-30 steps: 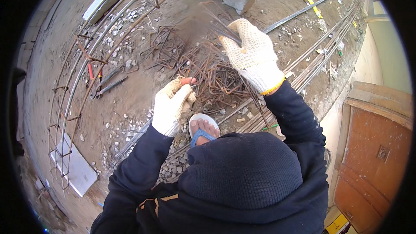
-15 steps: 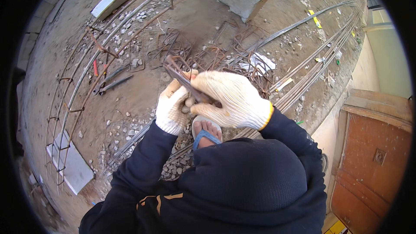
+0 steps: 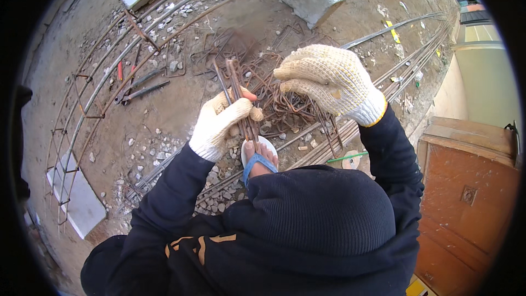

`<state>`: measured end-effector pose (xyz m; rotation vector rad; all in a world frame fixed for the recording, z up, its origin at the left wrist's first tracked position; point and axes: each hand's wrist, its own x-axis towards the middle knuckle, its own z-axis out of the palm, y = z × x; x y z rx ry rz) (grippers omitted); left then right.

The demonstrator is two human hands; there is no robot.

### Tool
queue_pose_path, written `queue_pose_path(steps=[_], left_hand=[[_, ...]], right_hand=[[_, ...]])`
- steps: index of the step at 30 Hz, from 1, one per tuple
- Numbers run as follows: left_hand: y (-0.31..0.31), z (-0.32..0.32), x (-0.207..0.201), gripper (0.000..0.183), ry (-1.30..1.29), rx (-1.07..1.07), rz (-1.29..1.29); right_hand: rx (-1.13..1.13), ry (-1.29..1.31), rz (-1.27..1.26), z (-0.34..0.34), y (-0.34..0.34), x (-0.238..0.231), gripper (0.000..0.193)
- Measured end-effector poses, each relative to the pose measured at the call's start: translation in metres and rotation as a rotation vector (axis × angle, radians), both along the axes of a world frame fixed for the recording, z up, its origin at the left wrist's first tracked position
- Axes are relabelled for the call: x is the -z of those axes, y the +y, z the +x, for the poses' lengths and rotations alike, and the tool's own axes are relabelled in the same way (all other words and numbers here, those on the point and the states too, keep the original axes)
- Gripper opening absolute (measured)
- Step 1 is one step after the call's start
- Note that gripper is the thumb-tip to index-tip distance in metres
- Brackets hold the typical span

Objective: The person assembles a rebar cage by cutting wire with pliers, bending it, and tying it around intersecting rebar rods. The person repeatedly picks up wire, cuts it, and twists it to secure the rebar framework.

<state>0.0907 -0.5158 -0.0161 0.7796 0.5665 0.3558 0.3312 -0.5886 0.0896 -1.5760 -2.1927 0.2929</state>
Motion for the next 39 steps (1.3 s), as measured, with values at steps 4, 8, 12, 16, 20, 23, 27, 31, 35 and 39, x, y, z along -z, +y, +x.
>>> queue_pose_path(steps=[4,8,12,16,20,23,27,31,35,39], left_hand=[[-0.007,0.003,0.002,0.028,0.078,-0.014,0.000],[-0.005,0.001,0.006,0.025,0.091,0.028,0.045],[0.005,-0.006,0.007,0.019,0.129,0.092,0.032],[0.011,-0.007,0.006,0.017,0.160,0.163,-0.042],[0.010,-0.003,0.004,0.019,0.141,0.182,-0.122],[0.005,0.000,0.002,0.023,0.146,0.127,-0.177],[0.004,-0.002,0.004,0.026,0.109,0.114,-0.212],[0.004,-0.002,0.010,0.026,0.115,0.109,-0.216],[0.000,0.000,0.018,0.027,0.222,0.108,-0.052],[0.008,-0.019,0.018,0.031,0.263,-0.027,0.273]], right_hand=[[0.197,0.124,-0.069,-0.022,-0.008,-0.007,0.029],[0.632,0.610,-0.660,-0.034,-0.012,-0.023,0.040],[0.249,0.177,-0.290,-0.018,-0.009,-0.029,0.047],[-0.272,-0.421,0.168,-0.002,-0.008,-0.018,0.050],[-0.323,-0.437,0.236,-0.004,-0.013,-0.009,0.051],[-0.045,-0.185,0.201,-0.013,-0.016,-0.001,0.053],[0.620,0.702,-0.464,-0.033,-0.028,0.028,0.057],[0.733,1.503,-0.186,-0.059,-0.036,0.064,0.065],[0.725,1.539,-0.471,-0.076,-0.030,0.078,0.038],[0.817,1.401,-0.182,-0.066,-0.019,0.072,0.025]])
